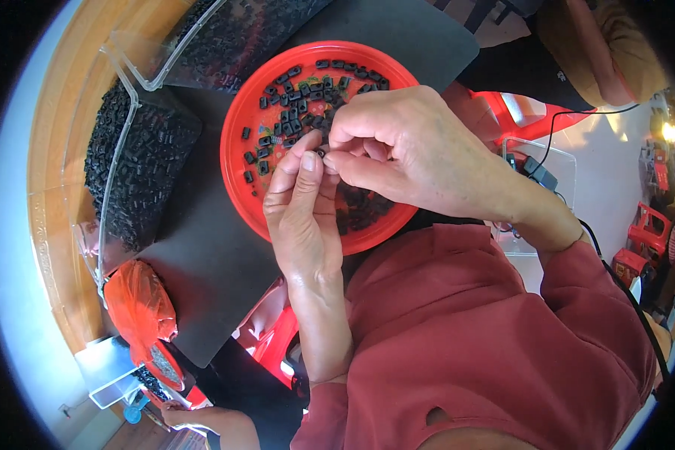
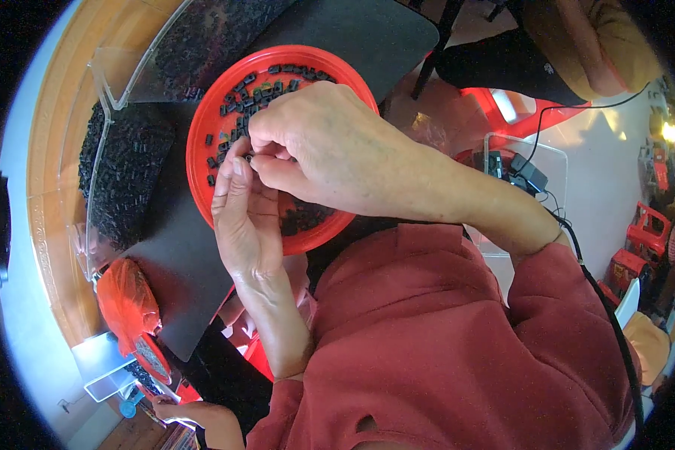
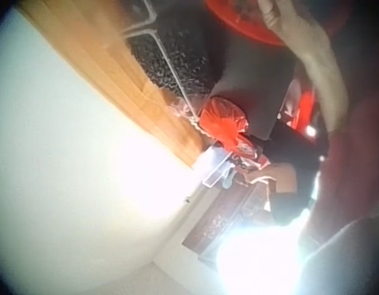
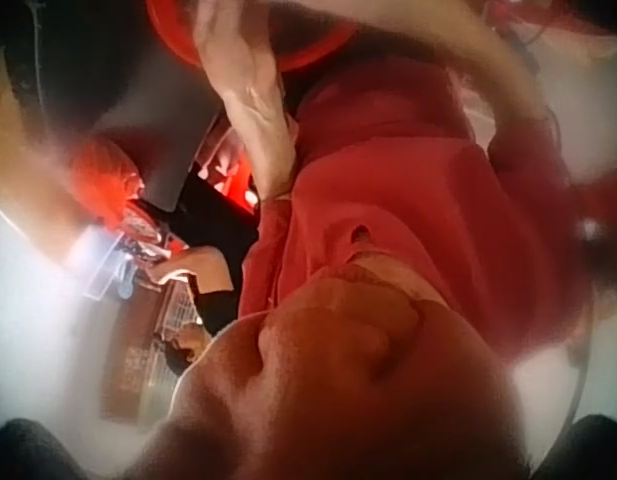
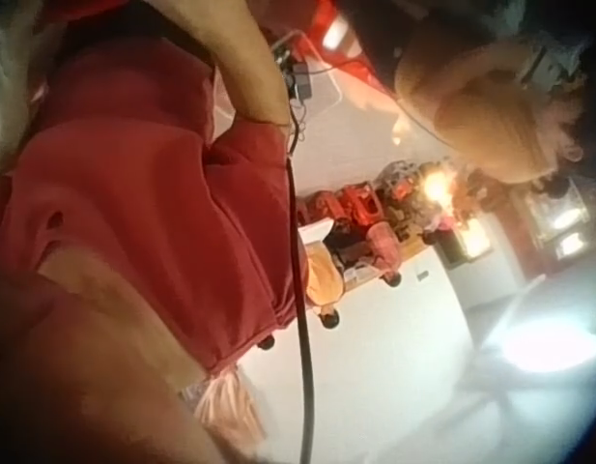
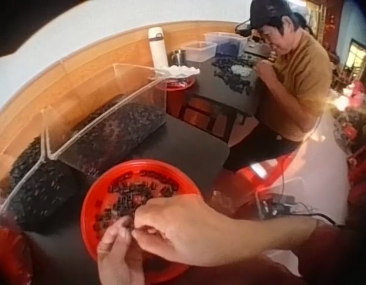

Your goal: The person assembles or sorts small black plastic components by hand on a red tray.

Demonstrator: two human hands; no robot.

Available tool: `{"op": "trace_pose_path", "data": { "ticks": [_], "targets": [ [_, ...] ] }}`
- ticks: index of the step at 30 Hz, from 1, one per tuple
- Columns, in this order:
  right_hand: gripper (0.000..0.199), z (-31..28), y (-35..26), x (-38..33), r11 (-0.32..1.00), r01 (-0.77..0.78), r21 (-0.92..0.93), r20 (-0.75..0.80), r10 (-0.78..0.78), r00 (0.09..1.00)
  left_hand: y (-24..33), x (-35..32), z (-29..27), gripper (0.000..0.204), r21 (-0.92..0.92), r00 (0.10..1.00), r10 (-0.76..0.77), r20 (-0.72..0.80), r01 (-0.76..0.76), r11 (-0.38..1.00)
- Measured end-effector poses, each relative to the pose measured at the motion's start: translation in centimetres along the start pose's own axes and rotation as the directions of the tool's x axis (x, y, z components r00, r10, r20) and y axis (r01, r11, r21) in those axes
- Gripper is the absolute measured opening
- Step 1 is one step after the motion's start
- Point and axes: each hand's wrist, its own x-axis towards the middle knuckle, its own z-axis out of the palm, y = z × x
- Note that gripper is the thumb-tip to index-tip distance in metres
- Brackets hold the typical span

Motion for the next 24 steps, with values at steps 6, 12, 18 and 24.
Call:
{"op": "trace_pose_path", "data": {
  "ticks": [6, 12, 18, 24],
  "targets": [
    [0.011, -1.9, 2.2, 0.8, 0.973, 0.024, -0.231, -0.090, -0.046, 0.995, 1.6, 0.5, -2.1, 0.023, -0.092, 0.994, 0.107, 0.035, -0.103, 0.990],
    [0.007, -2.3, 4.6, 1.0, 0.904, 0.036, -0.427, -0.019, -0.048, 0.999, 2.3, 0.5, -2.9, 0.024, -0.148, 0.986, 0.105, 0.129, -0.085, 0.985],
    [0.007, -0.5, 4.5, 0.3, 0.927, 0.136, -0.351, 0.161, -0.084, 0.983, 2.5, 0.2, -2.9, 0.022, -0.189, 0.983, 0.092, 0.159, -0.062, 0.980],
    [0.008, 1.0, 4.1, 0.5, 0.867, 0.313, -0.388, 0.273, -0.216, 0.937, 2.2, 0.1, -3.1, 0.023, -0.173, 0.983, 0.077, 0.164, -0.049, 0.984]
  ]
}}
